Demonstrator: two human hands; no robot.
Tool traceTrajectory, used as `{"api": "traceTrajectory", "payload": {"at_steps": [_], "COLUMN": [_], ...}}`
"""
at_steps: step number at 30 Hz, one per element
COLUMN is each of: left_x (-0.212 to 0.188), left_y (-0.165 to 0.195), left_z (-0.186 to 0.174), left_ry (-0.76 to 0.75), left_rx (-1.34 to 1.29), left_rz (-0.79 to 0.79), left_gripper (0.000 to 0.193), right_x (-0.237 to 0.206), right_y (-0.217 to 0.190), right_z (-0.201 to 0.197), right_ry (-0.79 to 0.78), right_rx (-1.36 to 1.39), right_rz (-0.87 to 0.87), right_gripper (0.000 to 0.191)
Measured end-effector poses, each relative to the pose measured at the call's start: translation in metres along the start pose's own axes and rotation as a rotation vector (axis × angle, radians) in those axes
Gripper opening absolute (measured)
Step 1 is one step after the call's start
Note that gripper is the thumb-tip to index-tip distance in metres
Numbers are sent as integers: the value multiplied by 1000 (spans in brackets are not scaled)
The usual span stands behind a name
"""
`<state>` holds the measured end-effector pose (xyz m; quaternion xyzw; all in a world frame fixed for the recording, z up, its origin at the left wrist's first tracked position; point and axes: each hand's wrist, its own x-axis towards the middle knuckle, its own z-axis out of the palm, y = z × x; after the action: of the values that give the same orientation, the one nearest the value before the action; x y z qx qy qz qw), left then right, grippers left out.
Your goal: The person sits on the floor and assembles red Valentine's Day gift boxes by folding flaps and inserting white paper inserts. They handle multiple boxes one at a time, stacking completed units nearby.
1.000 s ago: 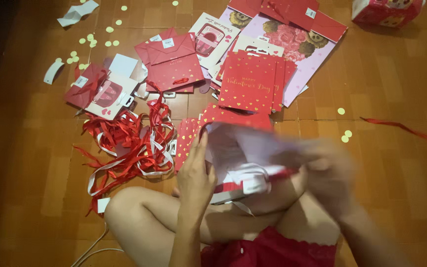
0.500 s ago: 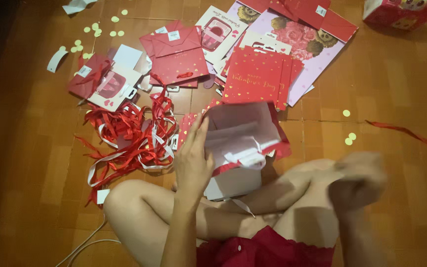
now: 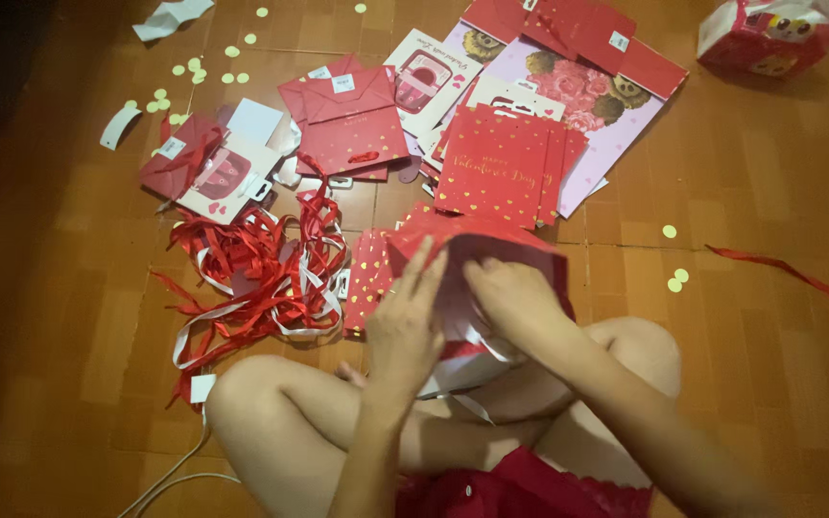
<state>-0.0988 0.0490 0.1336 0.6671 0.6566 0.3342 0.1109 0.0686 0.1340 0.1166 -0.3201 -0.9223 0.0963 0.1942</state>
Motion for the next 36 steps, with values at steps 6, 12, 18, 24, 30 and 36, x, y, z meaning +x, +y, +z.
{"api": "traceTrajectory", "payload": {"at_steps": [6, 12, 18, 24, 30, 36], "left_x": [-8, -8, -6, 0, 9, 7], "left_y": [3, -2, -6, -14, -20, -33], "left_z": [12, 14, 12, 5, 5, 20], "left_ry": [52, 35, 72, 87, 162, 274], "left_rx": [-73, -98, -128, -179, -374, -554], "left_rz": [67, 50, 3, -78, -217, -293], "left_gripper": [73, 76, 75, 65, 56, 76], "right_x": [21, 28, 38, 2, -55, -80], "right_y": [33, 57, 51, 19, 49, 64], "right_z": [54, 82, 84, 13, -20, 40], "right_ry": [-387, -607, -679, -307, 517, 492], "right_rx": [-65, -5, 112, 283, 448, 1128], "right_rz": [142, 203, 221, 173, 369, 376], "right_gripper": [23, 28, 32, 34, 41, 114]}}
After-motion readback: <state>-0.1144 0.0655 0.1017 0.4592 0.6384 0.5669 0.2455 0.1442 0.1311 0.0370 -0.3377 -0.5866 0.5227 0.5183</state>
